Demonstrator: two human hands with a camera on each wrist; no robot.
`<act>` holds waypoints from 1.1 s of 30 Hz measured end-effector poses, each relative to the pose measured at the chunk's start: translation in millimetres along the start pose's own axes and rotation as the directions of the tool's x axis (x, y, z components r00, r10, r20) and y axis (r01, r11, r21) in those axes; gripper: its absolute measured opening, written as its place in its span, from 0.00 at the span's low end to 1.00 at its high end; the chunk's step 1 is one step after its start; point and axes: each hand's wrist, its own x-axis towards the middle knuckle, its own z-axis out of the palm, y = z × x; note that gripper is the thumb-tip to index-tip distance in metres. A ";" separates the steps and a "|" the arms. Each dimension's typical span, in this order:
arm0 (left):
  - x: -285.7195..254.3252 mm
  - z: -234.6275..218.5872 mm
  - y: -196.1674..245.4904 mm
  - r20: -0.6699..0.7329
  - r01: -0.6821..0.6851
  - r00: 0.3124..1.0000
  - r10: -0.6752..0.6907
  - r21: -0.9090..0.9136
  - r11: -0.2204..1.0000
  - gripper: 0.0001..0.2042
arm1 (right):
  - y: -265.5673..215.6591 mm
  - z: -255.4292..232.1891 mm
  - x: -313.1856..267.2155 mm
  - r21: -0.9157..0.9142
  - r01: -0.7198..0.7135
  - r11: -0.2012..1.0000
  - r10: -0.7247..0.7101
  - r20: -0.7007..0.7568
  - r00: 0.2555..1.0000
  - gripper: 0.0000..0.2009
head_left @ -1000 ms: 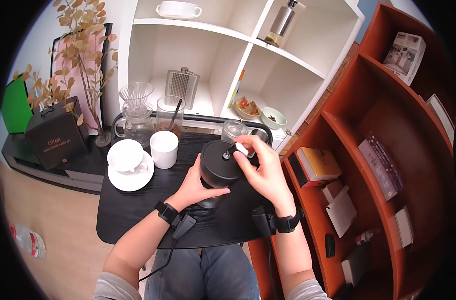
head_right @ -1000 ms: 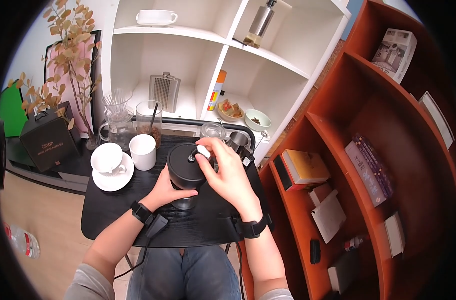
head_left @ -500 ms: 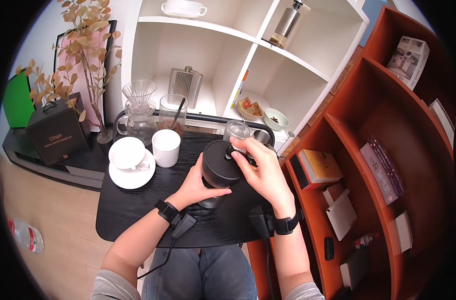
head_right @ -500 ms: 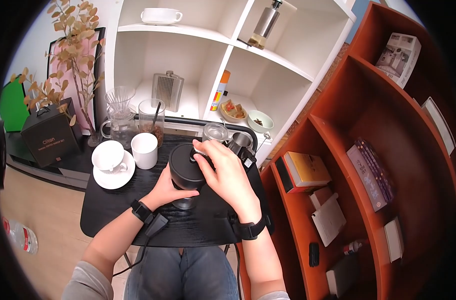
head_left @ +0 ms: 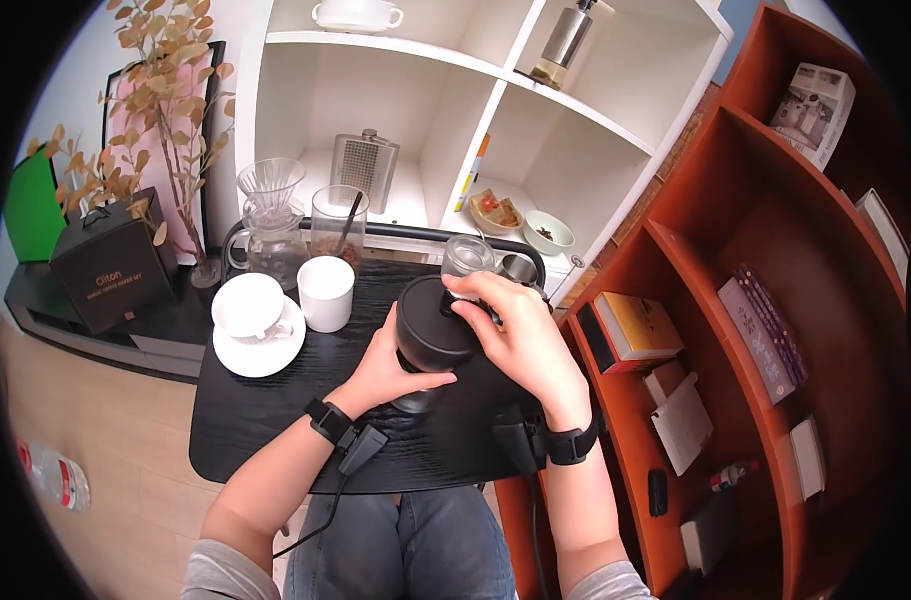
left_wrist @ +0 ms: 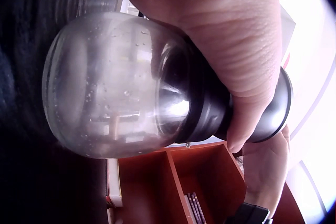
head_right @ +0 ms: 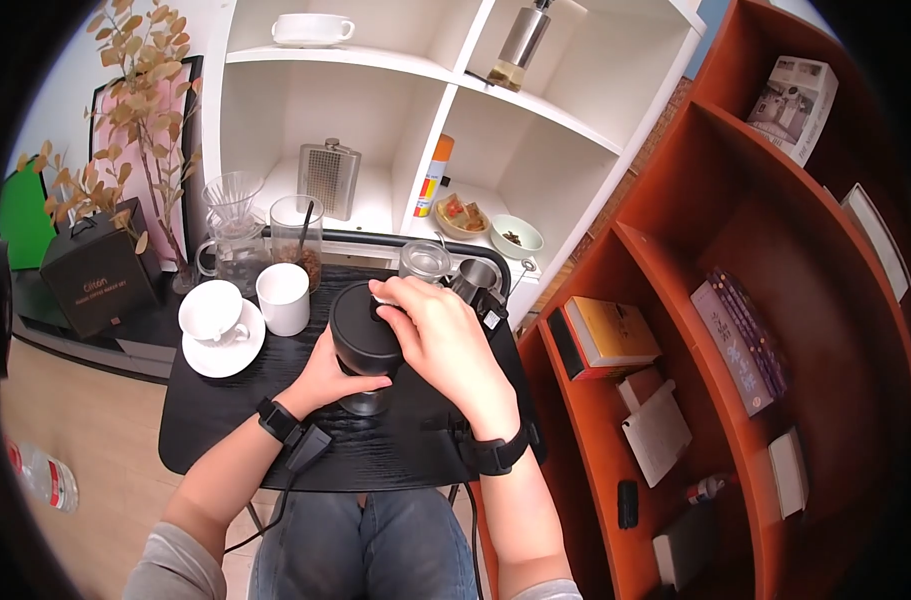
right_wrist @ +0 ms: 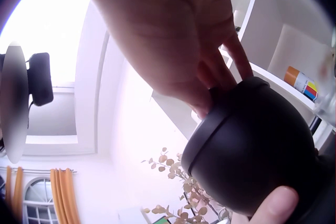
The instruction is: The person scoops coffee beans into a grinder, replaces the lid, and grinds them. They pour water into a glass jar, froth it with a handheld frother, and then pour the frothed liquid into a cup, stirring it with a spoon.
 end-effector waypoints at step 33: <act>3.0 -37.3 -20.7 0.563 0.440 0.763 -0.316 -0.094 0.893 0.41 | 21.2 118.6 -62.0 0.824 -0.371 0.429 0.596 0.051 0.801 0.25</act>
